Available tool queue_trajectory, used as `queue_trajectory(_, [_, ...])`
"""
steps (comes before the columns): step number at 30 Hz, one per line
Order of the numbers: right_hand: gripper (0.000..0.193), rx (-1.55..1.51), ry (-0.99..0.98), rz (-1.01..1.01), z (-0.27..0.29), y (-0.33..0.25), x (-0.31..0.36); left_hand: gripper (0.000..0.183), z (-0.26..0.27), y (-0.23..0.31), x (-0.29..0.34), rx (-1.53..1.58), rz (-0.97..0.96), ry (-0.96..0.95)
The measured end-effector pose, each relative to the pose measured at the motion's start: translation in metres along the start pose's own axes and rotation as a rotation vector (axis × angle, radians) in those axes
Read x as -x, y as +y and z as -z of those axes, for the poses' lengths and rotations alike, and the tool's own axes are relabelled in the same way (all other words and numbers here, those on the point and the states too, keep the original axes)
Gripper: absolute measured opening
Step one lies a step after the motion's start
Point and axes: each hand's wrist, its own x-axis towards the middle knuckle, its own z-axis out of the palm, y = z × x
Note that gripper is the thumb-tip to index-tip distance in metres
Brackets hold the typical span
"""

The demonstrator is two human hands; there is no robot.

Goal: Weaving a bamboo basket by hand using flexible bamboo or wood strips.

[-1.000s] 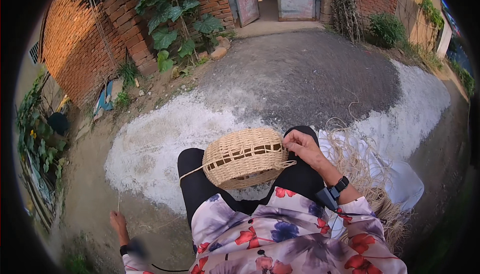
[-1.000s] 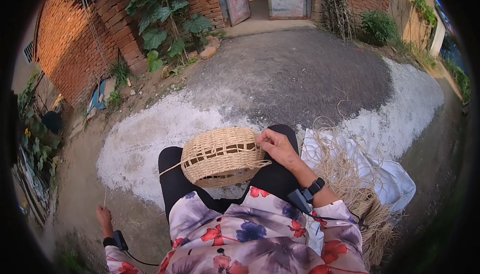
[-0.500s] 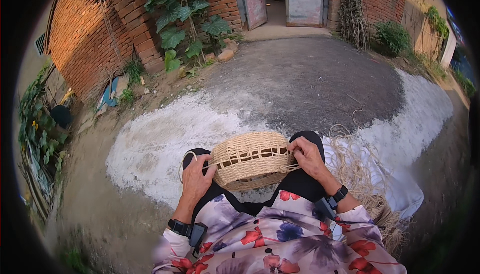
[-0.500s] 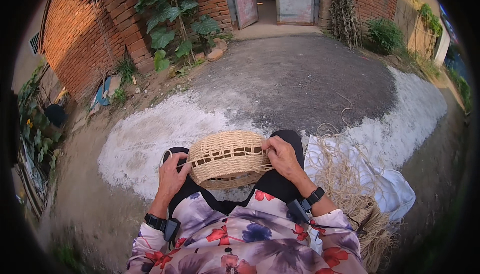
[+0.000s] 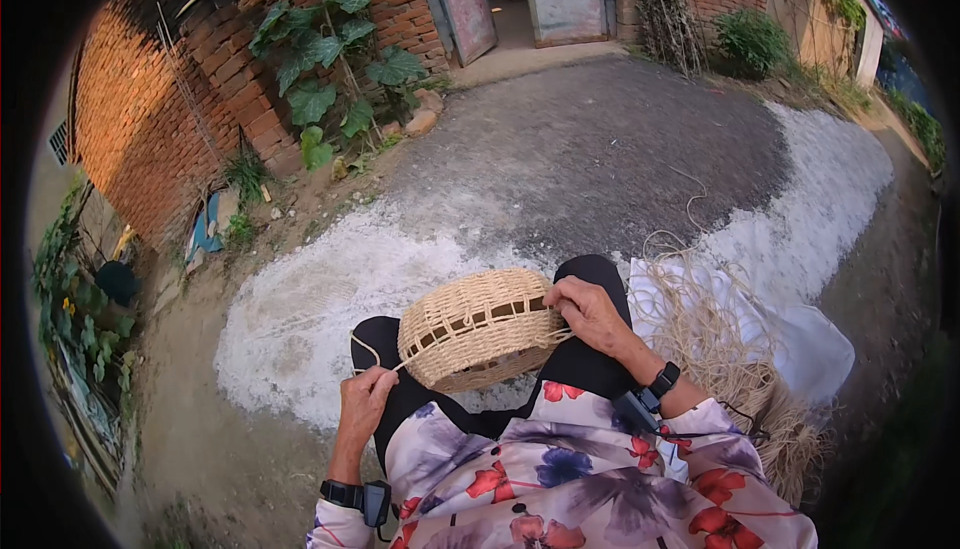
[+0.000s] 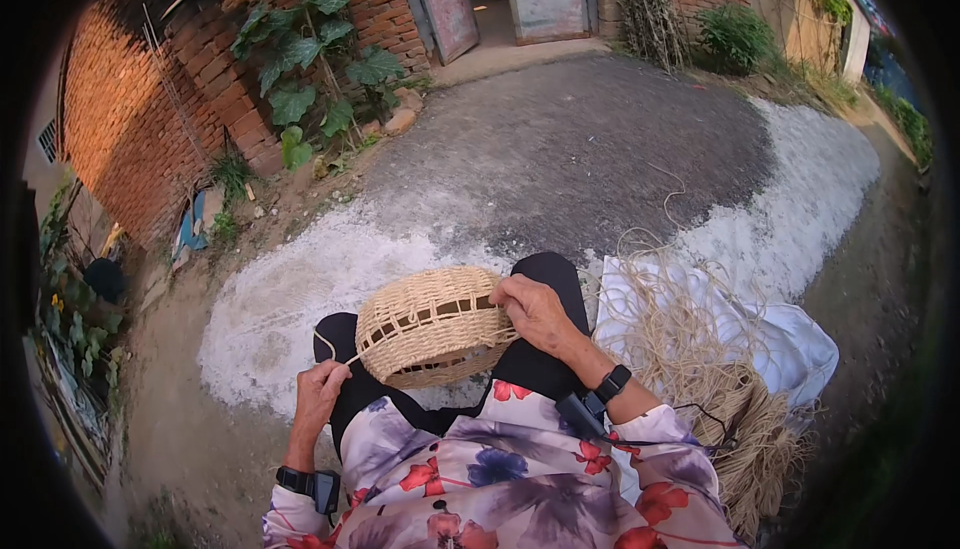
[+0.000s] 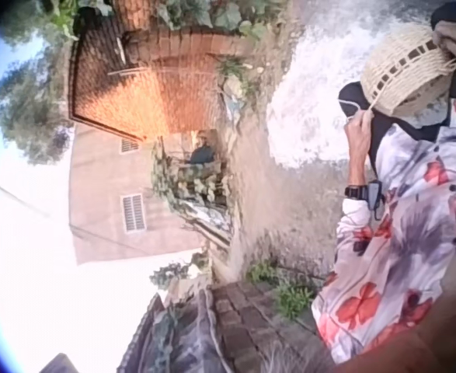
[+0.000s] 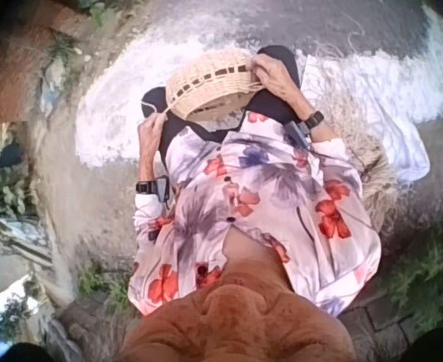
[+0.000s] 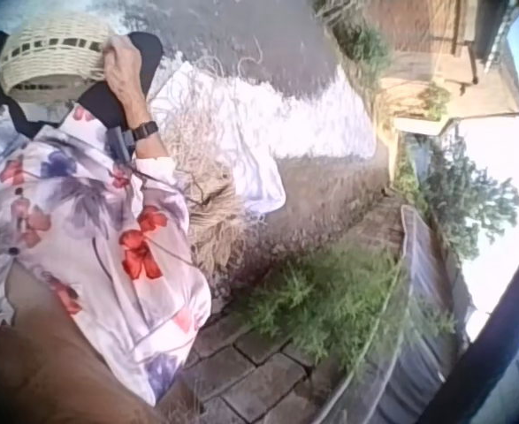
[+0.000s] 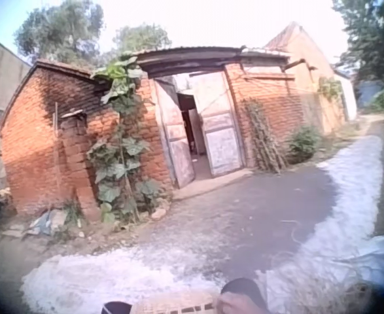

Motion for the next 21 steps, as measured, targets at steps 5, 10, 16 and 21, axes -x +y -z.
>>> queue_trajectory(5, [0.014, 0.062, 0.061, 0.048, -0.01, -0.044, -0.006, 0.022, -0.009, 0.001, 0.001, 0.001, -0.047, 0.135])
queue_trajectory(10, [0.014, -0.047, 0.244, -0.02, 0.0, -0.029, -0.01, 0.058, -0.043, 0.026, 0.011, -0.371, -0.183, 0.079])
queue_trajectory(16, [0.013, -0.005, 0.019, -0.089, 0.004, -0.024, -0.008, 0.061, -0.066, 0.017, -0.005, -0.559, -0.128, 0.15])
queue_trajectory(21, [0.023, 0.375, -0.075, -0.021, -0.015, -0.008, 0.003, 0.056, -0.06, 0.036, -0.02, -0.492, -0.246, 0.223])
